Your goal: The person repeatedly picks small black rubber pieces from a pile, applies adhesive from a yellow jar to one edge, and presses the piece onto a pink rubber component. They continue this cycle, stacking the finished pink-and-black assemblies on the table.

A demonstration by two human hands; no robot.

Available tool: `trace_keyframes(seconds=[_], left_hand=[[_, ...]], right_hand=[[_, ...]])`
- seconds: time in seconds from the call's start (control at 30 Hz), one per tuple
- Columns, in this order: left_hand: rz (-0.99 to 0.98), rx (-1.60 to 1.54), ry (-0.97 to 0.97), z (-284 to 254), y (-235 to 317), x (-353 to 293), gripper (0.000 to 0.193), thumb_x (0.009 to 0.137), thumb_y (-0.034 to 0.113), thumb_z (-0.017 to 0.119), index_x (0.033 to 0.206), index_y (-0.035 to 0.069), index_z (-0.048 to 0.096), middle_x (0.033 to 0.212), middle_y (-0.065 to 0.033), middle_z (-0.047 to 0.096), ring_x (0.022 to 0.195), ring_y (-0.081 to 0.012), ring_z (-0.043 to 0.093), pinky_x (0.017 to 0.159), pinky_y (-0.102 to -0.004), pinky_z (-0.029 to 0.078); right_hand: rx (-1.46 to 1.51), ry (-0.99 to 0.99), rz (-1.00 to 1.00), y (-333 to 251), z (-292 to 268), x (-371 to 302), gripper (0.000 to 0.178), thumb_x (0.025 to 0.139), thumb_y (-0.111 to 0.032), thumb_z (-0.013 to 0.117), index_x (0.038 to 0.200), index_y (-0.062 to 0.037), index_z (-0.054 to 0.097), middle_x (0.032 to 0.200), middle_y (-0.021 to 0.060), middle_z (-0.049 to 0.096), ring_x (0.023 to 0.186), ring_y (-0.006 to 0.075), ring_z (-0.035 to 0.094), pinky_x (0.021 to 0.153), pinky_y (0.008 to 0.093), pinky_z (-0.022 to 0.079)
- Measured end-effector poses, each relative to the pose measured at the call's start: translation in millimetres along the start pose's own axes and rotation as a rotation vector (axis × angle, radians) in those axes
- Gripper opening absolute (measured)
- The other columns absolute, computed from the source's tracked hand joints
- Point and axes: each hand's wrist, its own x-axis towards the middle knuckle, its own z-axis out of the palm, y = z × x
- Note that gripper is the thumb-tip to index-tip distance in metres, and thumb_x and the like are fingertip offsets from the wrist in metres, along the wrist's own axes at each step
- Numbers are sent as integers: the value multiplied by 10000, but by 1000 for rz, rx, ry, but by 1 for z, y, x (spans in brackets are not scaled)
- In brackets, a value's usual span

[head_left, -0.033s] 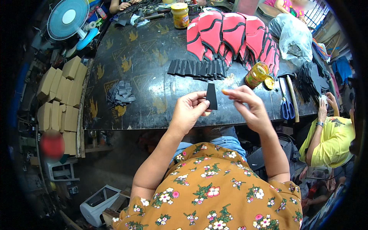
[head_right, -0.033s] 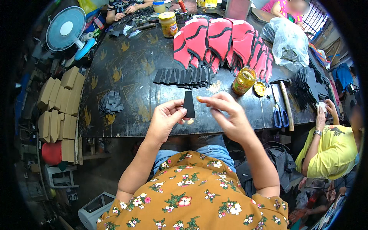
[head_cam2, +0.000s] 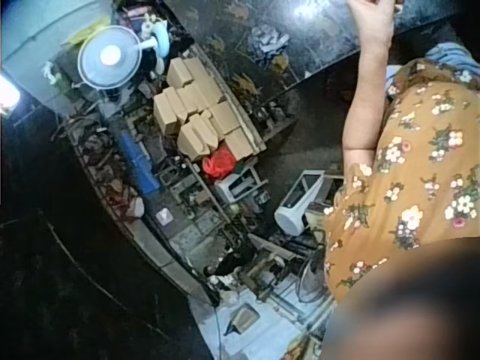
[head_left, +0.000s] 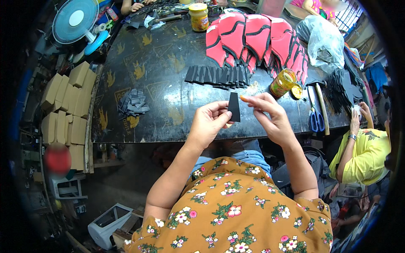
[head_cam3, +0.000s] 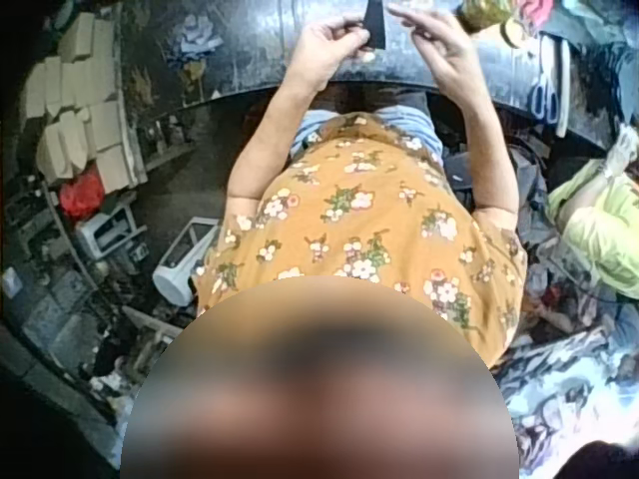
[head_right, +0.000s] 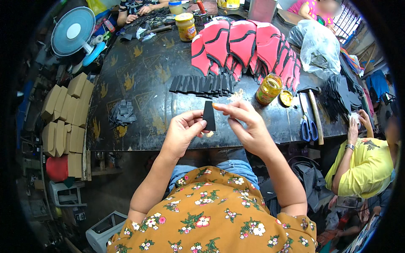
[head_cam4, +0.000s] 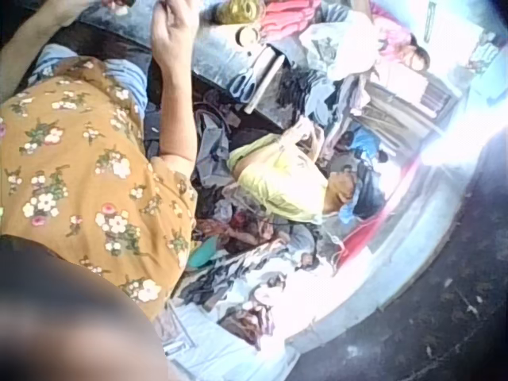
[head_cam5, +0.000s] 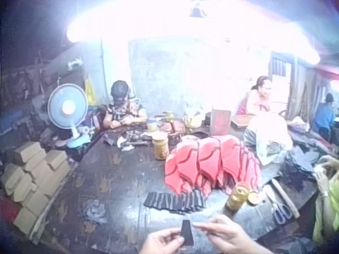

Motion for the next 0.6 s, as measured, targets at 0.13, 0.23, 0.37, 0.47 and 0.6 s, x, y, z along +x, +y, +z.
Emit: trace_keyframes(seconds=[0.13,0.23,0.37,0.47,0.6], left_hand=[[5,-8,0,1,6,3,335,1047,23,703,1378,-30,693,1061,-49,775,889,-100,746,739,-235,597],[18,-55,-17,1,8,4,335,1048,41,703,1375,-33,690,1071,-57,780,889,-101,748,742,-236,601],[2,-147,-40,-2,6,10,331,1049,59,702,1363,-46,692,1077,-71,788,886,-106,753,741,-243,605],[-34,-138,-1,-3,5,12,327,1049,62,703,1355,-53,693,1075,-76,791,872,-111,757,738,-245,607],[-40,-157,-20,-4,8,12,329,1053,73,702,1361,-45,690,1078,-74,792,864,-114,761,733,-241,603]], right_hand=[[-211,66,-118,17,13,23,518,954,112,622,1403,-110,755,1146,102,661,1093,256,650,1008,365,507],[-356,80,-209,22,8,23,546,889,98,676,1364,-149,786,1117,94,666,1050,280,638,975,384,508],[-555,48,-339,17,3,8,566,808,59,732,1294,-214,827,1096,49,675,1013,270,615,921,398,502],[-697,42,-465,11,3,-7,594,754,-13,783,1293,-260,818,1104,8,686,1006,246,628,900,440,501],[-660,93,-470,14,2,-3,586,737,-40,798,1276,-268,817,1136,11,682,1050,276,625,948,440,498]])
